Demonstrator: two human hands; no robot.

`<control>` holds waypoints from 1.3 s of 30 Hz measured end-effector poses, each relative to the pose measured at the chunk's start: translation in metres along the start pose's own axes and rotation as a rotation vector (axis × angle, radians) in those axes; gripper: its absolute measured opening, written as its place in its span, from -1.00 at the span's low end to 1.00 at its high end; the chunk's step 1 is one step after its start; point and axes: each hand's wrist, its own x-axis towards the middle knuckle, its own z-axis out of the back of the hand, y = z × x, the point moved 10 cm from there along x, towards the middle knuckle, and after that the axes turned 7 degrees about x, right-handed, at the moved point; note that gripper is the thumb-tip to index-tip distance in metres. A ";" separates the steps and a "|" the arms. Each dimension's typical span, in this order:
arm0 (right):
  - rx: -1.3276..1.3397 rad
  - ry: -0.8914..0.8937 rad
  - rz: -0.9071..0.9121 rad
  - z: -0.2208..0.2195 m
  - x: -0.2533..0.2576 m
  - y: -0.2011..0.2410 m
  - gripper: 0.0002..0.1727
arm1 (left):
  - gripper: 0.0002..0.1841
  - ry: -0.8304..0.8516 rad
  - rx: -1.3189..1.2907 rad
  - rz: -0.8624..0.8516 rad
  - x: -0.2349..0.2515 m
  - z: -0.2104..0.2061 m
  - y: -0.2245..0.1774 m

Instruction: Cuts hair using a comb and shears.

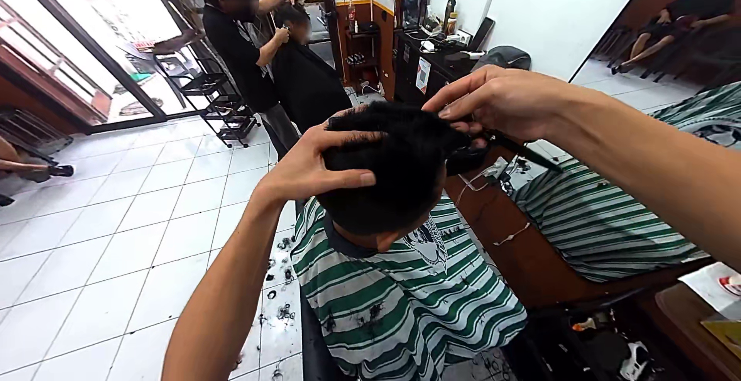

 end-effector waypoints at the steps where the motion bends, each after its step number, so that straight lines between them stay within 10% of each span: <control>1: 0.010 -0.005 -0.018 0.001 -0.004 -0.002 -0.67 | -0.50 0.002 0.009 -0.022 0.002 -0.002 -0.003; 16: 0.208 -0.062 -0.046 -0.001 -0.021 -0.009 -0.62 | -0.57 -0.045 -0.044 0.059 0.009 -0.006 -0.020; 22: 0.175 -0.123 0.256 -0.023 -0.048 0.022 -0.70 | -0.19 -0.132 -0.107 0.114 0.007 -0.002 -0.012; 27: -0.118 -0.095 0.462 -0.056 -0.067 0.021 -0.74 | -0.43 -0.250 -0.302 0.236 0.004 -0.003 -0.007; 31: 0.296 -0.228 0.319 -0.003 -0.072 -0.011 -0.65 | -0.38 -0.209 -0.348 0.235 0.007 -0.002 -0.012; 35: 1.336 -0.550 0.547 0.088 -0.083 -0.068 -0.68 | -0.39 -0.127 -0.305 0.271 0.007 -0.005 -0.014; 39: 1.005 -0.766 0.455 0.097 -0.063 -0.079 -0.79 | -0.41 -0.041 -0.298 0.320 0.004 -0.010 -0.014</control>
